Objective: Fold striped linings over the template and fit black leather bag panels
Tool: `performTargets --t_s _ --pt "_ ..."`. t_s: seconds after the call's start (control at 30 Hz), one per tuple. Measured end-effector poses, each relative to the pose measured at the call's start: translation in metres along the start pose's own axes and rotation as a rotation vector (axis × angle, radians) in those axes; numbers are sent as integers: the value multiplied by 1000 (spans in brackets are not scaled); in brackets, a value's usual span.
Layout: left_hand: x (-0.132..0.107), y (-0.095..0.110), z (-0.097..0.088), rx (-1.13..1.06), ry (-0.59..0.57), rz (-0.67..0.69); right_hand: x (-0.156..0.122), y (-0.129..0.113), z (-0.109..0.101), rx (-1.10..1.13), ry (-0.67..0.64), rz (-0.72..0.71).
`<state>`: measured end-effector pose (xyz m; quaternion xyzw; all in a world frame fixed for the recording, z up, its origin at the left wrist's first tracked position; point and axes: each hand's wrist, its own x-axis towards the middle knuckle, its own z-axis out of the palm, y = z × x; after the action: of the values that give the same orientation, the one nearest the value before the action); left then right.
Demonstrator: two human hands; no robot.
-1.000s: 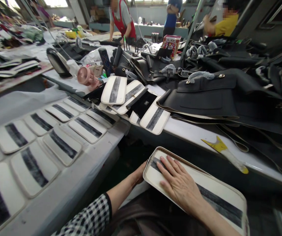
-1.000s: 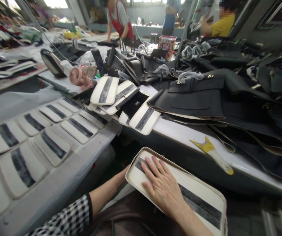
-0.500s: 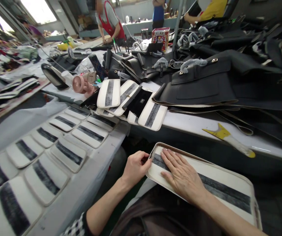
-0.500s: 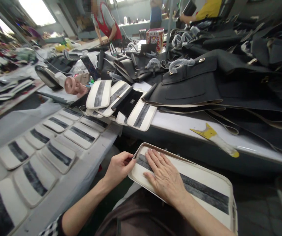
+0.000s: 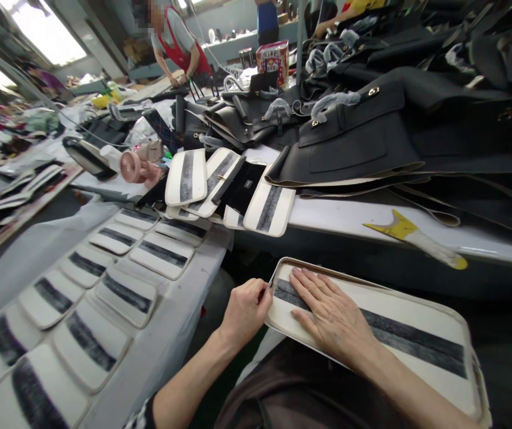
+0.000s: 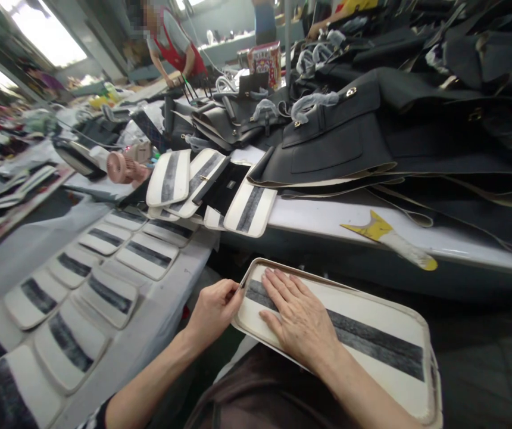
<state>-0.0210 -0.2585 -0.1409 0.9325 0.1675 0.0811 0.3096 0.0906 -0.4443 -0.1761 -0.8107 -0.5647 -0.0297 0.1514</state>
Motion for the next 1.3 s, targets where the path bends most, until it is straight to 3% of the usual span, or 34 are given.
performTargets --t_s 0.37,0.47,0.63,0.8,1.13,1.3 --pt "6 5 -4 160 -82 90 4 0 -2 24 22 15" --pt "10 0 -10 -58 -140 -10 3 0 -2 28 23 9" --pt "18 -16 -12 -657 -321 -354 0 -2 -3 32 21 16" --pt "24 -25 -6 -896 -414 -492 0 -1 -2 74 46 24" --pt "32 -28 -7 -705 -515 -383 -2 -2 -1 91 63 46" --pt "38 -28 -7 -691 -586 -413 -3 -1 2 101 72 40"
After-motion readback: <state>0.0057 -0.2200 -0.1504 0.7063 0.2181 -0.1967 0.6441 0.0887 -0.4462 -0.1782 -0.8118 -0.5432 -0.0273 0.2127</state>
